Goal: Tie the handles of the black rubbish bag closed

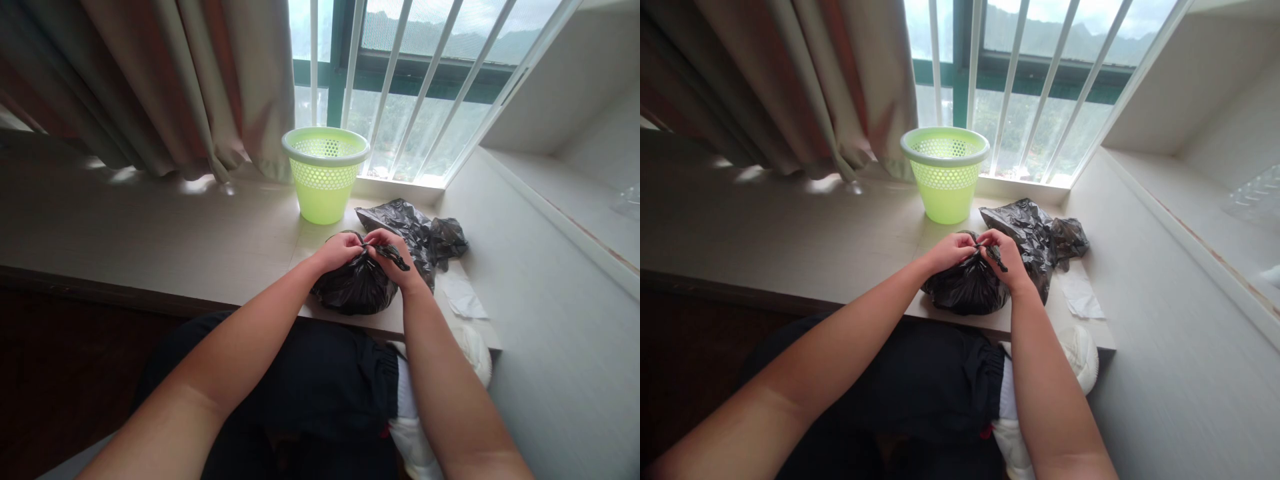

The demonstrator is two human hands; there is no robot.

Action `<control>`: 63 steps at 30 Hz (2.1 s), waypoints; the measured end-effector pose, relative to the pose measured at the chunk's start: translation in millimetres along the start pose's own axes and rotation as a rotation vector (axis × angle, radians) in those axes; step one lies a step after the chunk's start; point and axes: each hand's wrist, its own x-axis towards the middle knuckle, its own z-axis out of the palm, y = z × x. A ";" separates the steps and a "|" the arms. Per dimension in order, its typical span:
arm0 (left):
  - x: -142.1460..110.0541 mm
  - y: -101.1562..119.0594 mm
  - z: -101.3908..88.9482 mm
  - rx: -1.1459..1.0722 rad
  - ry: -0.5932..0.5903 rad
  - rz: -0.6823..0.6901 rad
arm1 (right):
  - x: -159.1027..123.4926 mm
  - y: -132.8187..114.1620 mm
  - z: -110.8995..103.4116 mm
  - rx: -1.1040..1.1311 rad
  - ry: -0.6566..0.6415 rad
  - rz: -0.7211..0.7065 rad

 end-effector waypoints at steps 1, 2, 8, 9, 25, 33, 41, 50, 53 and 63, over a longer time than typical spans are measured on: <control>0.0 0.3 0.0 0.011 0.006 -0.004 | -0.1 -0.9 0.1 -0.001 -0.002 0.005; -0.1 0.5 0.0 0.019 0.012 -0.008 | -0.3 -2.1 0.2 -0.003 -0.006 0.011; -0.7 0.0 0.0 -0.005 0.009 -0.022 | -0.1 -9.8 0.0 -0.058 -0.001 0.040; -0.6 -0.5 0.0 -0.009 0.009 -0.023 | 0.0 -10.1 0.2 -0.060 0.004 0.039; 1.4 -5.8 0.4 -0.022 0.036 0.011 | 1.3 -12.4 0.8 -0.158 -0.009 0.065; 0.3 -4.0 -0.9 -0.028 0.023 0.032 | 1.8 -9.5 5.9 -0.146 0.012 0.073; -0.4 -4.3 -0.6 -0.048 0.027 0.023 | 1.8 -5.6 5.4 -0.152 0.003 0.072; 2.5 -4.0 -1.5 -0.038 0.027 0.028 | 0.4 -6.5 1.4 -0.108 -0.042 0.055; 1.1 -1.8 -1.2 -0.042 0.025 0.021 | 0.0 -6.1 0.5 -0.111 -0.050 0.058; -6.0 2.6 -0.7 -0.113 -0.004 -0.041 | 0.3 -6.6 5.0 -0.144 -0.009 0.065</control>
